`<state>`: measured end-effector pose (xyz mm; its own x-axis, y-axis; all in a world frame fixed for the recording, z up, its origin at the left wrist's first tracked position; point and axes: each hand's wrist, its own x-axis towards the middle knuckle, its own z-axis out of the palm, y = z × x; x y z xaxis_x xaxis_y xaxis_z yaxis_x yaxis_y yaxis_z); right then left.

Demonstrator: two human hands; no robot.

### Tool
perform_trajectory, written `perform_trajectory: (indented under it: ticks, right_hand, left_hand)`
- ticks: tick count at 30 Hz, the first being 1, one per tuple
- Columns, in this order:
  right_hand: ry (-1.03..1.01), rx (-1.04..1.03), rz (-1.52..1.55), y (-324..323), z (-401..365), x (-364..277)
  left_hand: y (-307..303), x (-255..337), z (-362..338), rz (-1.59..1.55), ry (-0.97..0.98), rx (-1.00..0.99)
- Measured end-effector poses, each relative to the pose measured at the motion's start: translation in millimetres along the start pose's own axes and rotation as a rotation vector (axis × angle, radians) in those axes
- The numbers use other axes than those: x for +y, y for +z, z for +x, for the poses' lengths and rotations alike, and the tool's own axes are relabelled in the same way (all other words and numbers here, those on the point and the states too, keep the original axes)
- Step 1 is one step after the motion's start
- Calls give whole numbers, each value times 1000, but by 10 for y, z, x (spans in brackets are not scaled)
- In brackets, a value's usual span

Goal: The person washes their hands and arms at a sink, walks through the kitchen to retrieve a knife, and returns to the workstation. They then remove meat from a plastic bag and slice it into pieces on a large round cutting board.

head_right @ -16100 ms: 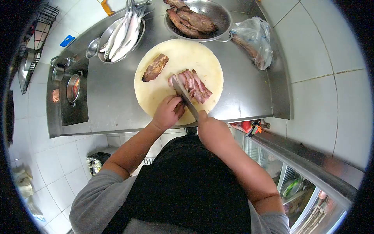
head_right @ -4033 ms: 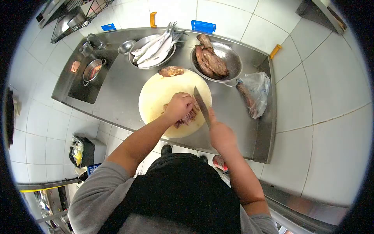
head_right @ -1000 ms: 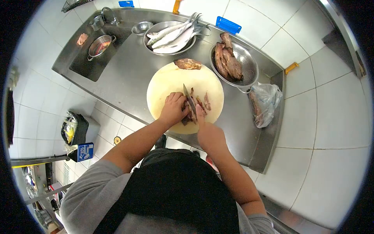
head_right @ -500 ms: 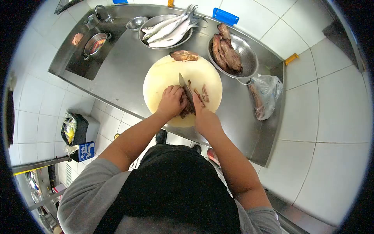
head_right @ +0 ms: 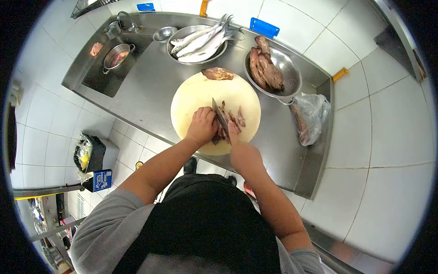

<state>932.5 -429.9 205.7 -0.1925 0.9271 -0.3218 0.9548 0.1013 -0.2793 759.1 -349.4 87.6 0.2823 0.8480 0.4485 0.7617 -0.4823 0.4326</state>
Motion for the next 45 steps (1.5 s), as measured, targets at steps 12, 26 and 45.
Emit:
perform_trajectory:
  ticks: [12, 26, 45]
  right_hand:
    - [-8, -7, 69, 137, 221, 22]
    - [0, 33, 68, 52, 99, -38]
    - [-25, 104, 200, 168, 522, 93]
  left_hand:
    - [24, -16, 6, -31, -27, -50]
    - [-5, -14, -14, 47, -9, -14]
    - [71, -104, 19, 25, -26, -16]
